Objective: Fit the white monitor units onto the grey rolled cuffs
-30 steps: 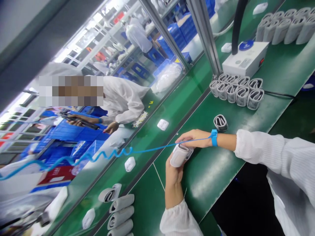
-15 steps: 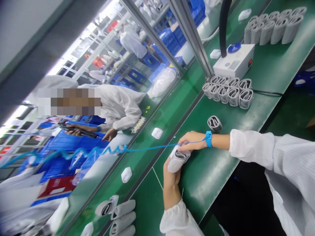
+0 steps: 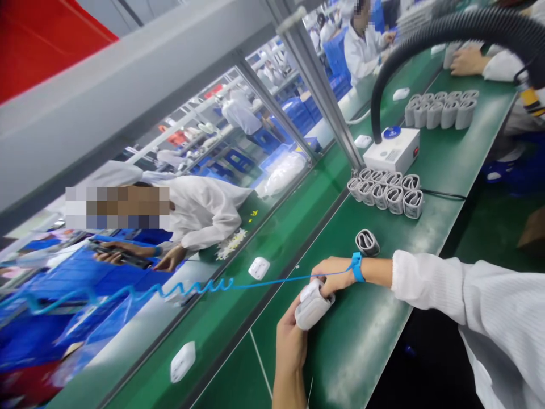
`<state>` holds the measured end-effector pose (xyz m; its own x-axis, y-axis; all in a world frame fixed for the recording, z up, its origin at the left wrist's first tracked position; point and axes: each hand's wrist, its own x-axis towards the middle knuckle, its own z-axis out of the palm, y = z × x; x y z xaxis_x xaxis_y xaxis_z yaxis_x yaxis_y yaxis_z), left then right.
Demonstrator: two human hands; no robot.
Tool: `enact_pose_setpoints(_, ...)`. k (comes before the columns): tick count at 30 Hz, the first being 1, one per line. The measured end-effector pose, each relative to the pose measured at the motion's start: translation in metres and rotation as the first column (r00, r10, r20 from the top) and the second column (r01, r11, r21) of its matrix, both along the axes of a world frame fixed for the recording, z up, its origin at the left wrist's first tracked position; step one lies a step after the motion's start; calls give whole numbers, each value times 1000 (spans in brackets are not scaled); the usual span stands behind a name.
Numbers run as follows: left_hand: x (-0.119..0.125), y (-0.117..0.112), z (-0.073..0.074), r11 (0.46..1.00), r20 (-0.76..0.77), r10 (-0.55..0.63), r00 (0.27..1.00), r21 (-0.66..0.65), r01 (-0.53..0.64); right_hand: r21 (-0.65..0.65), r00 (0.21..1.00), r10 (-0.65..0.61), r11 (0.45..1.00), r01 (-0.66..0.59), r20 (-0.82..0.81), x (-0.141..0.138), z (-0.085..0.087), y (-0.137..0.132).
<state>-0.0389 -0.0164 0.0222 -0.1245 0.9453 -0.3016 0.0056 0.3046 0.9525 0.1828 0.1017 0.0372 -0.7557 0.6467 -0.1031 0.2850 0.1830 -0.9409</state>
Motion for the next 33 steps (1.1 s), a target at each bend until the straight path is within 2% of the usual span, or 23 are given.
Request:
enact_pose_setpoints(8, -5, 4, -12, 998, -73, 62, 995, 32, -59, 45, 998, 14, 999, -11, -58, 1, -10, 3)
enact_pose_setpoints(10, -1, 6, -17, 994, -38, 107, 994, 35, -105, -37, 993, -42, 999, 38, -111, -2, -15, 3)
enact_pose_setpoints(11, 2, 8, -20, 988, -3, 148, 989, 42, -147, -130, 983, -96, 989, 76, -156, -4, -17, 2)
enact_pose_setpoints(13, 7, 12, -26, 958, 82, 266, 961, 93, -273, -395, 939, -223, 913, 106, -264, -9, -20, -4)
enact_pose_setpoints(15, 11, 16, -32, 896, 139, 384, 913, 183, -405, -626, 873, -326, 779, 30, -364, -16, -21, -16)
enact_pose_setpoints(17, 10, 18, -37, 838, 133, 456, 880, 268, -475, -719, 809, -390, 692, -57, -440, -26, -21, -31)
enact_pose_setpoints(18, 9, 18, -39, 825, 105, 469, 877, 302, -477, -733, 781, -425, 678, -61, -458, -32, -21, -37)
enact_pose_setpoints(20, 6, 19, -45, 831, 7, 454, 891, 358, -426, -728, 726, -511, 685, 20, -461, -49, -19, -44)
enact_pose_setpoints(22, 1, 20, -50, 848, -131, 424, 896, 406, -342, -668, 692, -559, 729, 148, -456, -68, -12, -36)
enact_pose_setpoints(23, 0, 20, -53, 851, -200, 416, 887, 428, -303, -597, 696, -550, 773, 215, -462, -77, -6, -26)
enact_pose_setpoints(25, -3, 22, -57, 842, -307, 423, 852, 480, -246, -320, 757, -473, 877, 358, -450, -94, 14, 8)
enact_pose_setpoints(26, -3, 23, -58, 831, -343, 435, 832, 509, -225, -110, 801, -427, 900, 422, -419, -102, 27, 30)
enact_pose_setpoints(27, -3, 24, -58, 820, -372, 445, 814, 536, -203, 156, 848, -407, 865, 477, -339, -108, 41, 55)
enact_pose_setpoints(28, -3, 24, -58, 810, -397, 454, 798, 557, -184, 395, 889, -402, 796, 458, -222, -114, 56, 81)
enact_pose_setpoints(31, 1, 23, -54, 810, -451, 447, 772, 570, -136, 549, 920, -380, 750, 369, -100, -131, 92, 153)
enact_pose_setpoints(33, 4, 22, -51, 820, -459, 426, 780, 560, -119, 605, 930, -367, 737, 301, -16, -139, 104, 187)
